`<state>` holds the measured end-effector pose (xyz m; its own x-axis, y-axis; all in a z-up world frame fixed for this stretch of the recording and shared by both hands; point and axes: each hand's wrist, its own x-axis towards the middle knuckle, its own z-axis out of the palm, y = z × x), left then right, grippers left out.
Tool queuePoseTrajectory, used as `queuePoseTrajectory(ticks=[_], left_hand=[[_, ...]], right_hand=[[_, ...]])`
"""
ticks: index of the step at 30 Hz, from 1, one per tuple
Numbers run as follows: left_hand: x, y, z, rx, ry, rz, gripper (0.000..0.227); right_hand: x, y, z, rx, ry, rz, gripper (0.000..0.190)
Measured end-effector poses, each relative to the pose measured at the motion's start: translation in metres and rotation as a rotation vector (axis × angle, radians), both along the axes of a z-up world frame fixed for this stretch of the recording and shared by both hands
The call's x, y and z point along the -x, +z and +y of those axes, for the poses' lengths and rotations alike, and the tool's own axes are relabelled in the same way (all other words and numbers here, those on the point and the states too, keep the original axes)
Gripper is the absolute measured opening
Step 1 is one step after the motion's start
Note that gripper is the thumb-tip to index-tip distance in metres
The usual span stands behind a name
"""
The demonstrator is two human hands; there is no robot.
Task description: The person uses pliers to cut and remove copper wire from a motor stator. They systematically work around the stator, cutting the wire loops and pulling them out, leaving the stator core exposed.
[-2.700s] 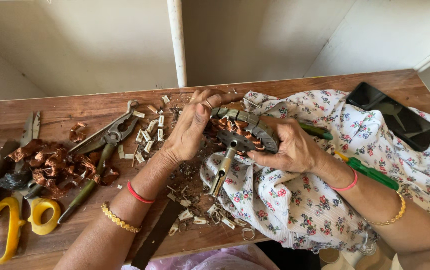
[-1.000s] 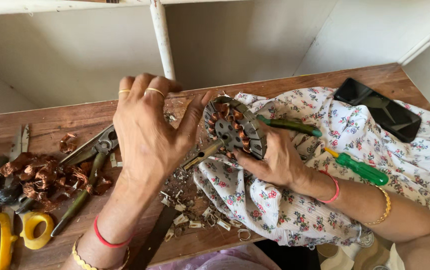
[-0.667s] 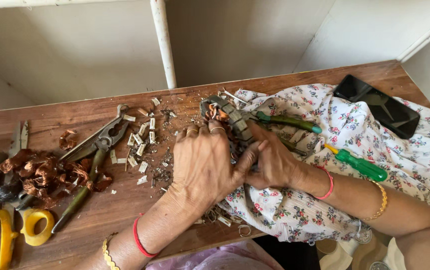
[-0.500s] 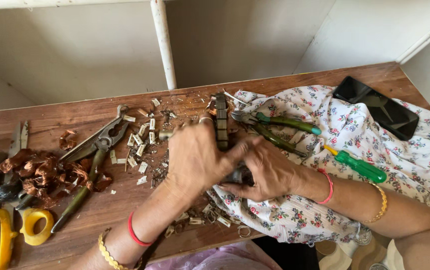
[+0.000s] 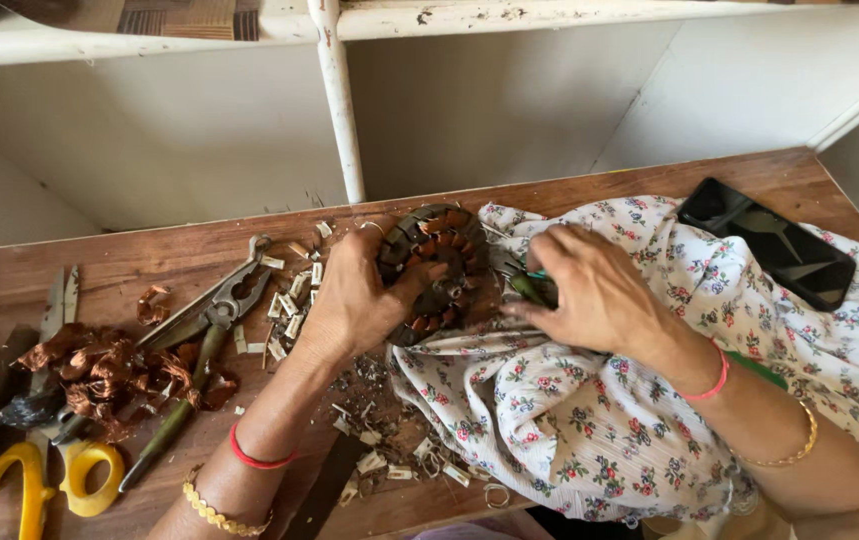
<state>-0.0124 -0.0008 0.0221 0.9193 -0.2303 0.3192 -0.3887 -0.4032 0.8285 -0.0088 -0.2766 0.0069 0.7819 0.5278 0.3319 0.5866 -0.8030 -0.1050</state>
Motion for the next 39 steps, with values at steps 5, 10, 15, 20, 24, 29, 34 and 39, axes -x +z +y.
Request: queuePoseTrajectory(ticks=[5, 10, 15, 20, 24, 29, 34, 39], left_hand=[[-0.023, -0.033, 0.003, 0.305, -0.137, 0.084, 0.028], [-0.037, -0.054, 0.009, 0.539, -0.321, 0.220, 0.029], [-0.039, -0.056, 0.006, 0.692, -0.378, 0.325, 0.037], [-0.041, -0.053, 0.007, 0.572, -0.353, 0.275, 0.032], [-0.040, -0.053, 0.011, 0.412, -0.322, 0.187, 0.035], [-0.042, -0.053, 0.011, 0.447, -0.343, 0.241, 0.040], [-0.045, -0.055, 0.013, 0.440, -0.360, 0.237, 0.041], [-0.046, -0.062, 0.013, 0.518, -0.378, 0.291, 0.035]], right_hand=[[0.003, 0.010, 0.012, 0.054, -0.133, 0.141, 0.044], [0.005, 0.011, 0.011, 0.095, -0.181, 0.190, 0.044], [0.014, 0.018, 0.010, 0.183, -0.160, 0.222, 0.044], [0.013, 0.031, 0.010, 0.358, -0.194, 0.454, 0.069], [0.013, 0.034, 0.009, 0.362, -0.163, 0.475, 0.076], [0.013, 0.032, 0.006, 0.332, -0.145, 0.464, 0.068], [0.017, 0.024, 0.010, 0.291, -0.194, 0.392, 0.069], [0.018, 0.011, 0.022, 0.433, -0.298, 0.334, 0.066]])
